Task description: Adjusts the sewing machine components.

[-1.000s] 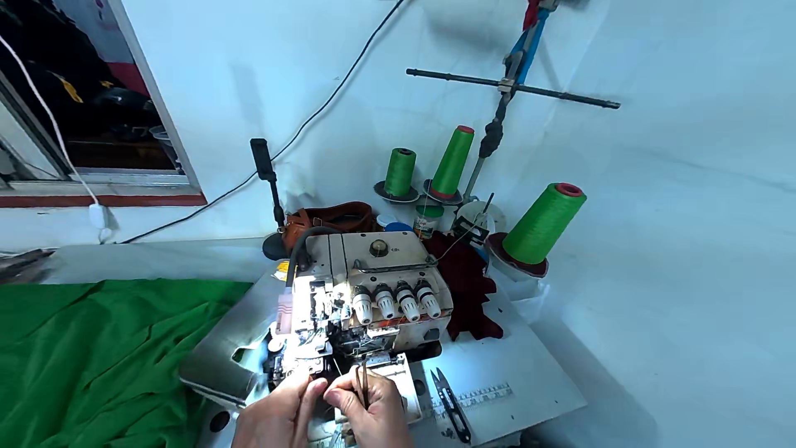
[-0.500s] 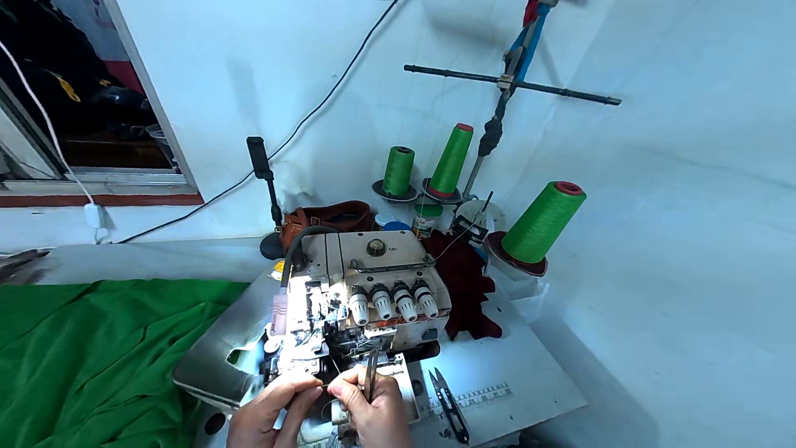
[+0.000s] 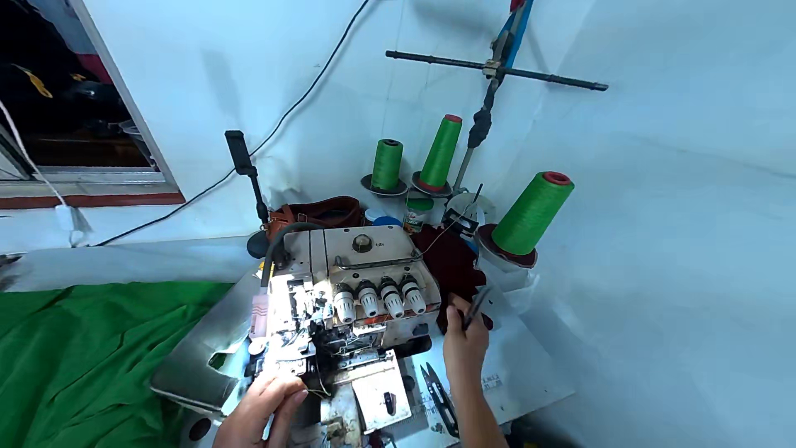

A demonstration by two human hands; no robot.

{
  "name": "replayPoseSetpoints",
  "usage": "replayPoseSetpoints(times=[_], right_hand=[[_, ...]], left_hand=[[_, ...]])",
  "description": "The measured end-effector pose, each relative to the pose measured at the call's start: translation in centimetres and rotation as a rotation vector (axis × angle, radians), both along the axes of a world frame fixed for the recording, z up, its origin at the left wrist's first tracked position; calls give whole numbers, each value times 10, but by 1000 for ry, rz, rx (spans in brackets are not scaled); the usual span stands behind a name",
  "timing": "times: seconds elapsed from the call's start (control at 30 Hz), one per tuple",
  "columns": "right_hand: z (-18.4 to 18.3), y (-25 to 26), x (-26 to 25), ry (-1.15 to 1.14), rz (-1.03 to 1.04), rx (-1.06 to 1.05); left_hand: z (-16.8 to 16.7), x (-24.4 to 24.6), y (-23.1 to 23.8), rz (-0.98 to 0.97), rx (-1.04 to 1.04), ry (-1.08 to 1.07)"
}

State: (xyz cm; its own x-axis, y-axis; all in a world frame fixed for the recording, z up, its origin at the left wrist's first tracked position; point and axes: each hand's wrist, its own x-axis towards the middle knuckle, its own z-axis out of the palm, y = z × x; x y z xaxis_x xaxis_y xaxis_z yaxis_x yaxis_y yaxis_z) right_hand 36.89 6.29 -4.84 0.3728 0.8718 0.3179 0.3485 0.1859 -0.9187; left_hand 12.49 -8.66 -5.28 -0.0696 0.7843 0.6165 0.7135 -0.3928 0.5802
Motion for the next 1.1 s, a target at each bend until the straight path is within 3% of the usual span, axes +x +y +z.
replayPoseSetpoints(times=[0.2, 0.33, 0.53, 0.6, 0.73, 0.87, 0.97, 1.1], right_hand=[[-6, 55, 8, 77, 155, -202], [7, 77, 9, -82, 165, -264], [40, 106, 2, -217, 205, -600], [34, 104, 5, -215, 246, -538], [-12, 75, 26, 14, 353, -229], [-18, 63, 36, 295, 335, -333], [-5, 74, 24, 243, 259, -321], [-5, 82, 19, 130, 336, -244]], left_hand=[[-3, 0, 1, -2, -4, -27], [-3, 0, 2, 4, -19, -28], [-4, 1, 2, 5, -24, -35], [-5, 1, 3, 7, -29, -45], [-7, -1, 4, -2, -25, -55], [-8, -1, 4, -11, -16, -61], [-9, -1, 4, -12, -9, -77], [-10, -2, 3, -6, -15, -91]])
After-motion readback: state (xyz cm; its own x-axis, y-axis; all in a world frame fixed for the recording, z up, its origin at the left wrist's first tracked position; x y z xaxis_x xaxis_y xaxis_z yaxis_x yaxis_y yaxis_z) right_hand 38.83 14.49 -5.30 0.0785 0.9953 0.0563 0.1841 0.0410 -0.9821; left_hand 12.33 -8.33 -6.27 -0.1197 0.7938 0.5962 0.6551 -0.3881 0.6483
